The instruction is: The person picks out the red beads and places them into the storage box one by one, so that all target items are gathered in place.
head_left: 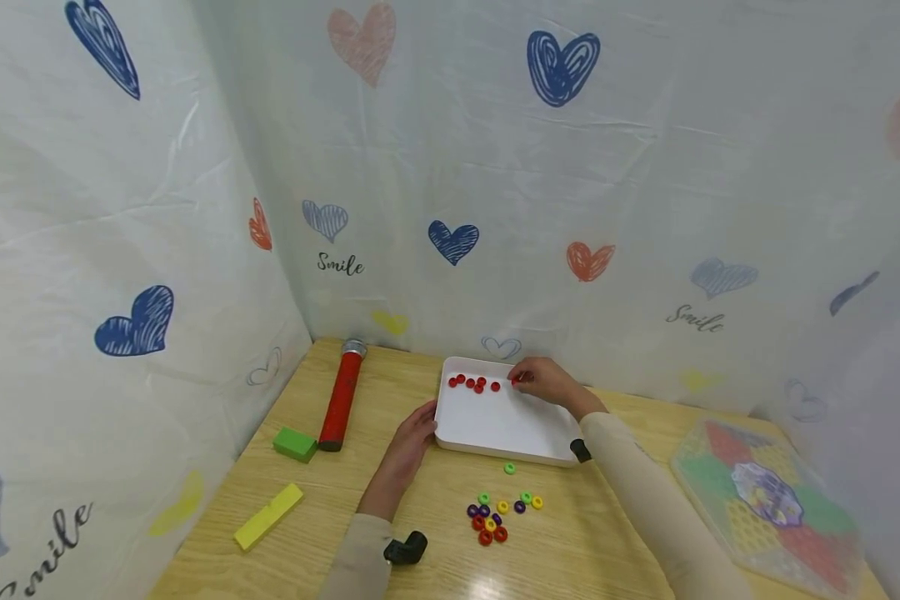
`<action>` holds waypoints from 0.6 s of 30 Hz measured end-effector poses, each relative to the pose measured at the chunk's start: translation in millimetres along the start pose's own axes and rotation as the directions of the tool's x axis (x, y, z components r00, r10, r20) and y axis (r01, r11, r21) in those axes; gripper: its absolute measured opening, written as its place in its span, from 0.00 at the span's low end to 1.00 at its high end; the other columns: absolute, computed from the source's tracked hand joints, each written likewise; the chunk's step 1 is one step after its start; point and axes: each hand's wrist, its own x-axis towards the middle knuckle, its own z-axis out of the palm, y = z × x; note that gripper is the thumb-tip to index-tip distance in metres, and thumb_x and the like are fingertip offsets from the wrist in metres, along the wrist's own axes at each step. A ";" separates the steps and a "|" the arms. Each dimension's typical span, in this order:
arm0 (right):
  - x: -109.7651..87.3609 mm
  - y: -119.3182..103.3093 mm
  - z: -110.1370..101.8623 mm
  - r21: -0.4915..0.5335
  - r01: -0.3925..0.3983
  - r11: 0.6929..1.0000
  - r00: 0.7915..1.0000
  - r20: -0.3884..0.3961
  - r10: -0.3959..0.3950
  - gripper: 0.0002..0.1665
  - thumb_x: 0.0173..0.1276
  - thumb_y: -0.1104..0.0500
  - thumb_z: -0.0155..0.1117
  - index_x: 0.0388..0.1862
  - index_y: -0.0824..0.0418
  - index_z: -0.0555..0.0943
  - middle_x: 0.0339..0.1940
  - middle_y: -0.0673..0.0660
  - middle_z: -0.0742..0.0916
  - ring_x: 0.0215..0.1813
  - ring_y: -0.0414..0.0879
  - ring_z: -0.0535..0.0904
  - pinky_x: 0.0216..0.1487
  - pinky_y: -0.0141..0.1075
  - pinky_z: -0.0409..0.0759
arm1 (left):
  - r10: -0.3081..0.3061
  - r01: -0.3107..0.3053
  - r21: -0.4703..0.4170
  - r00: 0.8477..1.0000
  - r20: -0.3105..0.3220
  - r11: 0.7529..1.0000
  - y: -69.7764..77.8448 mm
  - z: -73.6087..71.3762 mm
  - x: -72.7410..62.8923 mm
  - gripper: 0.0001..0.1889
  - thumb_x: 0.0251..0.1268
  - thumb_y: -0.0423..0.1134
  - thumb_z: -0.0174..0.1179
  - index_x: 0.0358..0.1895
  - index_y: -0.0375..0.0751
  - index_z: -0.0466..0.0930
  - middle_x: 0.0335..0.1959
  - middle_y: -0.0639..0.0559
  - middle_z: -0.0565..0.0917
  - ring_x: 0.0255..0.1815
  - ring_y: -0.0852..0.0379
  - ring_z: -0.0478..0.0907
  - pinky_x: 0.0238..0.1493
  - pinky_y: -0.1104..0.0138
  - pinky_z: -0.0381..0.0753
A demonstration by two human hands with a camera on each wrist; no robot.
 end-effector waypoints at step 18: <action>9.5 5.7 12.6 -0.072 0.031 0.997 0.999 0.040 -0.028 0.11 0.63 0.64 0.68 0.44 0.56 0.86 0.39 0.48 0.86 0.42 0.42 0.77 0.52 0.41 0.81 | 0.005 -0.005 0.012 1.000 0.002 1.000 -1.2 -0.8 -1.0 0.26 0.73 0.28 0.41 0.73 0.30 0.55 0.74 0.33 0.58 0.75 0.41 0.53 0.74 0.50 0.53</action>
